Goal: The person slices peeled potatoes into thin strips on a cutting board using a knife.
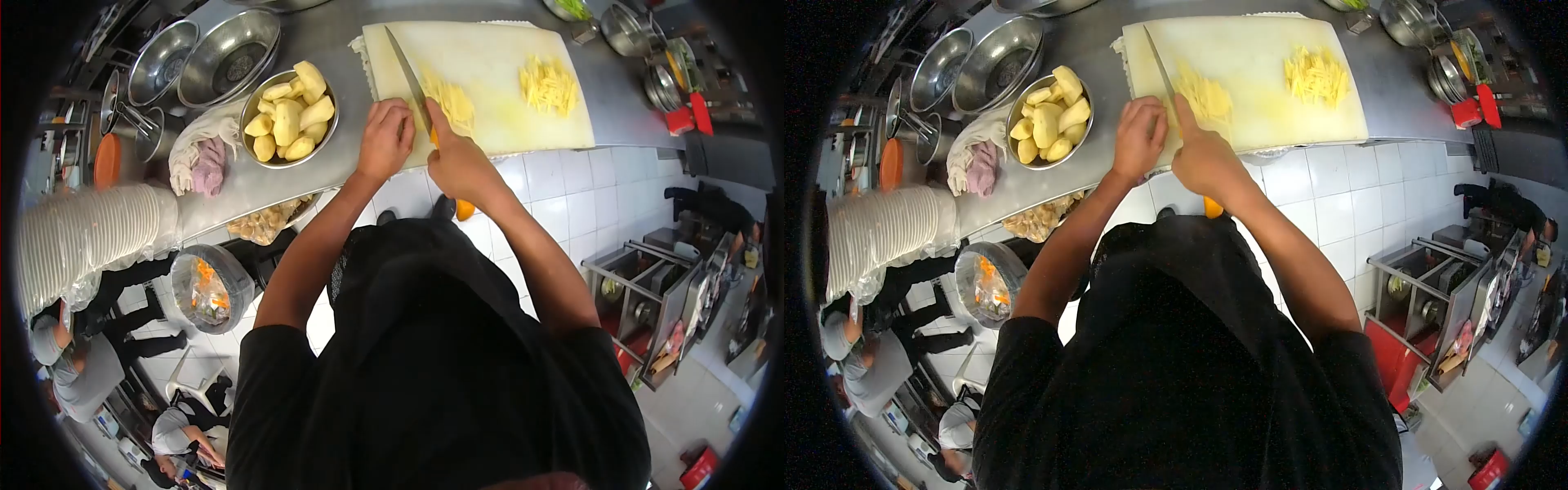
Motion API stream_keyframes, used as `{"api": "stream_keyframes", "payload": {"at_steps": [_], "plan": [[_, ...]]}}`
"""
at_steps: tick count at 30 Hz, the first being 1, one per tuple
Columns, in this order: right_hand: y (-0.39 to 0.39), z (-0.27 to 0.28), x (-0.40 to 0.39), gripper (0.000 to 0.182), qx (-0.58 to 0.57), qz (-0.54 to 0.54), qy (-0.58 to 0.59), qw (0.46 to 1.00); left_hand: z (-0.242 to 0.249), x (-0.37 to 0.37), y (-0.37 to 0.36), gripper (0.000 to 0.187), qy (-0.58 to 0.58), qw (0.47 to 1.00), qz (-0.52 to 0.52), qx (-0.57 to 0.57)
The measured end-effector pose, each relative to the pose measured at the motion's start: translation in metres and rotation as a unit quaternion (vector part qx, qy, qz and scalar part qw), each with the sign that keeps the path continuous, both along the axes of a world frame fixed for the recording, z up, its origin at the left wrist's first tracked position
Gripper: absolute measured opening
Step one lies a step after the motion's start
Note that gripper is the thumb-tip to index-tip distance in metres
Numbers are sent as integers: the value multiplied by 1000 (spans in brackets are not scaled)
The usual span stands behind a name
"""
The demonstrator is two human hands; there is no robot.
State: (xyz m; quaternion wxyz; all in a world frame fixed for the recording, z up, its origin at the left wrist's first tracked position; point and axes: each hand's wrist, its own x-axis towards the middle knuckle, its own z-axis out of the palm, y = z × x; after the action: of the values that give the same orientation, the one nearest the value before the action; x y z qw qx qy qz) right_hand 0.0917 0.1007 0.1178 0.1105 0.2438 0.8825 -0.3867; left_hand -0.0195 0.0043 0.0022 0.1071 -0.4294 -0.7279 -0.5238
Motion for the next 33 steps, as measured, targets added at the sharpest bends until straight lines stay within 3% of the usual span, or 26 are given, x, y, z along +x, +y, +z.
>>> {"api": "stream_keyframes", "payload": {"at_steps": [4, 10, 16, 19, 25, 28, 33], "plan": [[-1, -42, -4, 79, 72, 7, 108, 991, -1, -1, 0, 12, 3, 1000, -9, 6], [4, -7, -11, 79, -34, -14, -14, 999, 3, -6, -9, 10, 12, 999, -36, -19], [-13, 1, 10, 83, 43, -2, 6, 999, 6, -9, -13, 9, 41, 998, -54, -19], [-14, -22, 2, 83, 41, -3, 41, 998, 7, -10, -12, 9, 71, 996, -56, -19], [-9, 23, -5, 82, -49, -32, -56, 997, 6, -11, -15, 11, 77, 995, -58, -40], [-17, -22, 2, 81, 80, -2, 57, 995, 5, -10, -15, 10, 76, 995, -56, -35], [-10, -16, -7, 81, 17, -20, 33, 999, 4, -14, -16, 12, 77, 993, -78, -39]]}}
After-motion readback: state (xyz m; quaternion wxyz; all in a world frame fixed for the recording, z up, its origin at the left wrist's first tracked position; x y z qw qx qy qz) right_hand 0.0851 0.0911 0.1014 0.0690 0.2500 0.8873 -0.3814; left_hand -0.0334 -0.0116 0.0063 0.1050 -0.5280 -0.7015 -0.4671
